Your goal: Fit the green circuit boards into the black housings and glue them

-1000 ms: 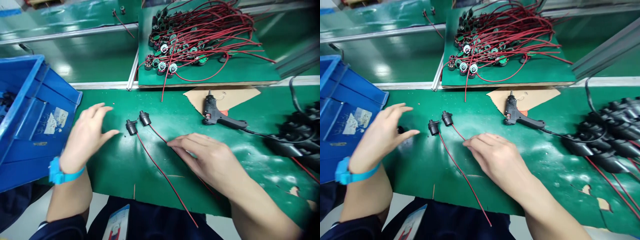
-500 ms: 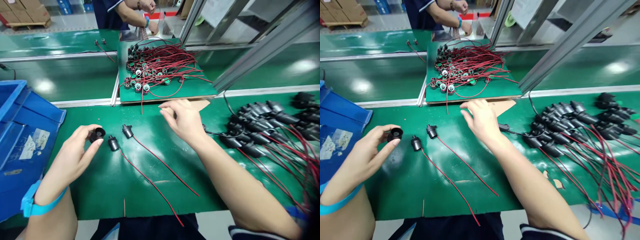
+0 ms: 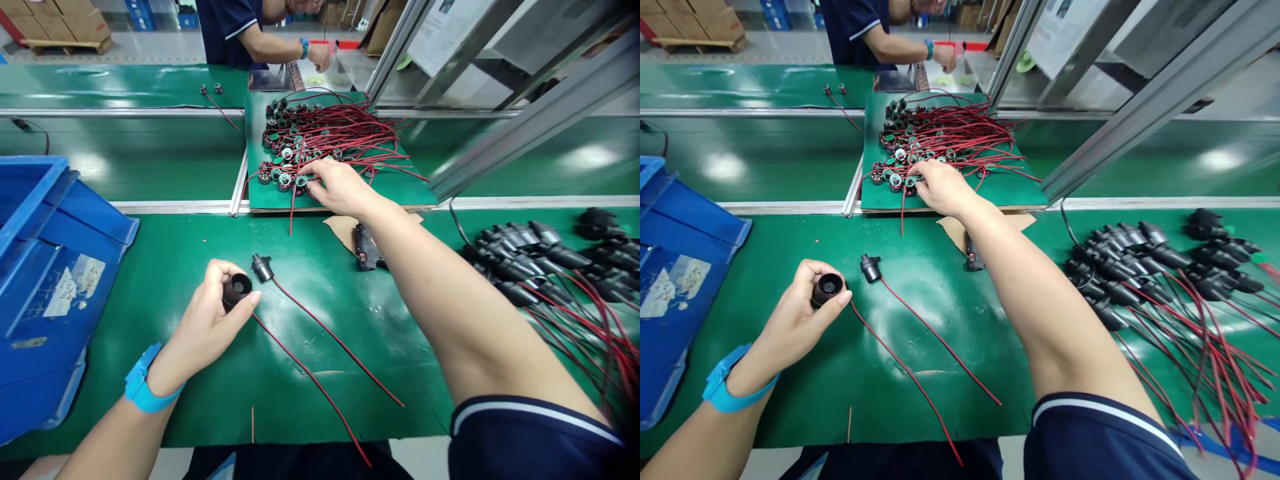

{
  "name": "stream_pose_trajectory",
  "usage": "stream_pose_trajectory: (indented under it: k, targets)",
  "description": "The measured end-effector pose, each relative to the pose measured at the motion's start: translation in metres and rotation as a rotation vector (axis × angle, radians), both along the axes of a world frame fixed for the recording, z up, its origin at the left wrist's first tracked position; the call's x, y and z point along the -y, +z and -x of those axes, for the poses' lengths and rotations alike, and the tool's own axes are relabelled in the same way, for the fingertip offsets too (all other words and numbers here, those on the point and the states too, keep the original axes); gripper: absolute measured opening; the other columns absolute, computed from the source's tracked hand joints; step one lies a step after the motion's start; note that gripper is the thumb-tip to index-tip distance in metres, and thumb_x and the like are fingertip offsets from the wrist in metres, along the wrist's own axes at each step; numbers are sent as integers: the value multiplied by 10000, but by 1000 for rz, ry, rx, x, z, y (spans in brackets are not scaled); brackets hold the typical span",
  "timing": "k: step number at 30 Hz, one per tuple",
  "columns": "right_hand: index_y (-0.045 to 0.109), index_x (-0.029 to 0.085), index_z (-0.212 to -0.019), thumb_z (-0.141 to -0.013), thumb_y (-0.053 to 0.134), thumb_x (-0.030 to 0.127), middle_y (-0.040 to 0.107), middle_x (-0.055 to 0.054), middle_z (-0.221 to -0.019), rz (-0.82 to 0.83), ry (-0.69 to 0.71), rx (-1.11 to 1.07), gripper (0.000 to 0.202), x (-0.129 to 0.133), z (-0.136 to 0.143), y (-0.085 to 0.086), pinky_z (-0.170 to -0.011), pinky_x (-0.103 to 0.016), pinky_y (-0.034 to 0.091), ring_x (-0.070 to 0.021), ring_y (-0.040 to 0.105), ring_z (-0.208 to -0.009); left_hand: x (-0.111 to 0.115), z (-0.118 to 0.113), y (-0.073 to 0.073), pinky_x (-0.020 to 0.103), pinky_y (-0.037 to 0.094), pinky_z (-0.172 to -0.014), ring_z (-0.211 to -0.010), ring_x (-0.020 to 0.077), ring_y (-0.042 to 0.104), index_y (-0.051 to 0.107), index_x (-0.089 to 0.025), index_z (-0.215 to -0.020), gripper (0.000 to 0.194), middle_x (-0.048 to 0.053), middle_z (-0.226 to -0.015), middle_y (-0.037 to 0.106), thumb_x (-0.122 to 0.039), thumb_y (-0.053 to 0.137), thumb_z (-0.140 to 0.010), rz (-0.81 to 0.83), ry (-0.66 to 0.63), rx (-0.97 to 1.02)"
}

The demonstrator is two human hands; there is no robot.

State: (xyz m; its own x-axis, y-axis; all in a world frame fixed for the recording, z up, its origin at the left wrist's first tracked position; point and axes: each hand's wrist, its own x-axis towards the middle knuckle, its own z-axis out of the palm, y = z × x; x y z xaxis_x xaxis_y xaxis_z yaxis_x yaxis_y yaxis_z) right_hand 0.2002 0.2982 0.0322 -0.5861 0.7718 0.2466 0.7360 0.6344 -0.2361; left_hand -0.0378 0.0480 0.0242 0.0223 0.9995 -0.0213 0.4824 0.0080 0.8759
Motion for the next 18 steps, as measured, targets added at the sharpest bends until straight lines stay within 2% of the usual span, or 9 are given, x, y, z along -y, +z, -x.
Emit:
stream_pose_trajectory:
  k: [4, 7, 9, 11, 14, 17, 18]
  targets:
    - [766, 149, -1185, -844, 625, 241, 757, -114, -1079, 46, -67, -12, 380, -1, 5, 6, -929, -408, 499, -271, 675, -984, 0, -1, -3, 331, 476, -765, -851, 168, 619, 486, -242, -1099, 250, 16, -989, 629, -430, 606, -986, -18, -18, 46]
    - [817, 175, -1054, -819, 683, 263, 786, -93, -1004, 47, -189, 7, 284, 2, 12, 11, -902, -404, 510, -282, 699, -959, 0, -1, -7, 351, 496, -816, -914, 180, 648, 490, -256, -1163, 249, 37, -1094, 644, -429, 579, -1007, -22, -48, 103]
    - [827, 206, -1001, -812, 687, 256, 793, -83, -954, 7, -275, 64, 240, 8, 16, 20, -860, -420, 522, -306, 702, -935, 0, -1, -9, 357, 509, -826, -916, 181, 657, 491, -258, -1186, 250, 50, -1134, 639, -429, 560, -1017, -20, -54, 124]
    - [820, 245, -1010, -837, 650, 253, 787, -72, -980, -65, -301, 124, 243, 21, 16, 36, -811, -430, 532, -316, 690, -934, 0, -1, -10, 354, 519, -818, -921, 187, 658, 506, -257, -1210, 260, 64, -1151, 634, -426, 556, -1019, -28, -54, 127]
    - [799, 254, -1078, -876, 561, 225, 750, -82, -1075, -205, -301, 146, 313, 56, -1, 69, -769, -417, 529, -313, 670, -987, -1, -2, -9, 346, 530, -856, -1017, 206, 648, 577, -275, -1239, 281, 70, -1179, 614, -411, 608, -995, -102, -86, 129]
    - [771, 310, -1144, -872, 535, 219, 721, -91, -1060, -366, -291, 81, 372, 114, -40, 99, -710, -430, 521, -332, 674, -979, -1, -7, -9, 325, 530, -888, -1052, 200, 637, 663, -320, -1225, 306, 48, -1161, 610, -386, 717, -931, -162, -136, 123]
    - [738, 357, -1212, -890, 539, 256, 716, -90, -1031, -355, -245, 53, 392, 137, -56, 106, -679, -440, 523, -346, 676, -974, 0, -9, -9, 317, 535, -875, -1028, 193, 644, 680, -332, -1215, 320, 40, -1138, 619, -383, 749, -907, -164, -151, 125]
